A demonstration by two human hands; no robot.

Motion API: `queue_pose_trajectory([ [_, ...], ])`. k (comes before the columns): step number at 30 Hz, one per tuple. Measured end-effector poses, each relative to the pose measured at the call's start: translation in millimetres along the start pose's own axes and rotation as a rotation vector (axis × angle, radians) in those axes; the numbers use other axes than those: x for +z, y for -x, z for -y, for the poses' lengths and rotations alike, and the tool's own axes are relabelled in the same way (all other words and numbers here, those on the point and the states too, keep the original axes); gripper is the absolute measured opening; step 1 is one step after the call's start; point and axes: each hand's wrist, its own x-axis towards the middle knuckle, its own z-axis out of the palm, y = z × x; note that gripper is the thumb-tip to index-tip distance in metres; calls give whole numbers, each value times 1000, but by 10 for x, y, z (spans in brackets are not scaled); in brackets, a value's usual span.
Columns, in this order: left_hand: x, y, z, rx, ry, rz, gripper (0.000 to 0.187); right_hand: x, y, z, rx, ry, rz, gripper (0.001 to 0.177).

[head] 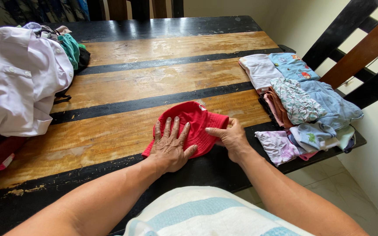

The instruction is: The person folds a pair of socks, a red bucket hat, and a white button-down shirt by hand on a wooden table. The person smooths each item and places them into organized stacks on the table.

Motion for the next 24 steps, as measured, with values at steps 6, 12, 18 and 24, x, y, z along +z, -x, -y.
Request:
queue_pose_trajectory([
  [6, 92, -66, -28, -38, 33, -14, 85, 222, 198, -98, 22, 81, -66, 41],
  [12, 1, -37, 181, 45, 55, -61, 79, 234, 146, -112, -272, 187, -252, 29],
  [18, -6, 8, 340, -2, 88, 56, 88, 309, 298, -15, -582, 425, -251, 22],
  [24, -99, 26, 402, -31, 245, 203, 73, 468, 418, -134, -1155, 816, -95, 31],
])
